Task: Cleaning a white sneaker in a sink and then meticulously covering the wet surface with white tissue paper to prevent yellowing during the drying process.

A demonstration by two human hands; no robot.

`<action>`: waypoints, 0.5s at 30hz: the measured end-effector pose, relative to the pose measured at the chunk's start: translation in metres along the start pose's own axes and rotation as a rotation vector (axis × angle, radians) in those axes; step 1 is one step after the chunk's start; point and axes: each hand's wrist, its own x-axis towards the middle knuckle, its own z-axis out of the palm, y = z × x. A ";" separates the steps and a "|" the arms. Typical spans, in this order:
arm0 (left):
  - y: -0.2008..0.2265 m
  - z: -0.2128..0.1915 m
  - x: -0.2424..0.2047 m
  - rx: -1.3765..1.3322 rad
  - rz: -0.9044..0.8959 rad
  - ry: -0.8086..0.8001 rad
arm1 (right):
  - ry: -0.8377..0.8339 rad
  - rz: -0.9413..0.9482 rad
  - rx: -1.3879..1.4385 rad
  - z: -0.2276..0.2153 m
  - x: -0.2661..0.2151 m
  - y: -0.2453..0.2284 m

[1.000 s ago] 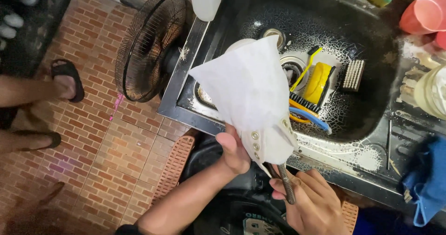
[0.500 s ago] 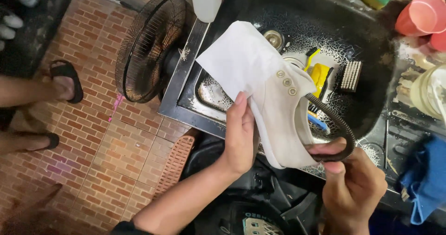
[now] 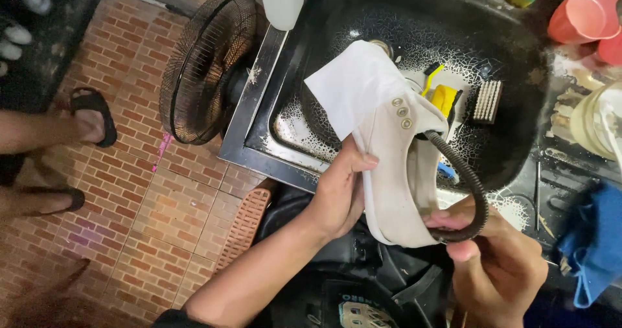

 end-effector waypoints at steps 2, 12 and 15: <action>-0.002 -0.002 0.001 -0.012 -0.003 -0.024 | -0.041 -0.020 0.002 -0.002 0.003 -0.005; -0.017 -0.014 -0.009 0.241 0.043 -0.314 | -0.125 -0.293 -0.151 0.003 0.005 -0.005; -0.010 -0.006 -0.011 0.256 0.115 -0.389 | -0.125 -0.296 -0.152 0.003 0.002 -0.002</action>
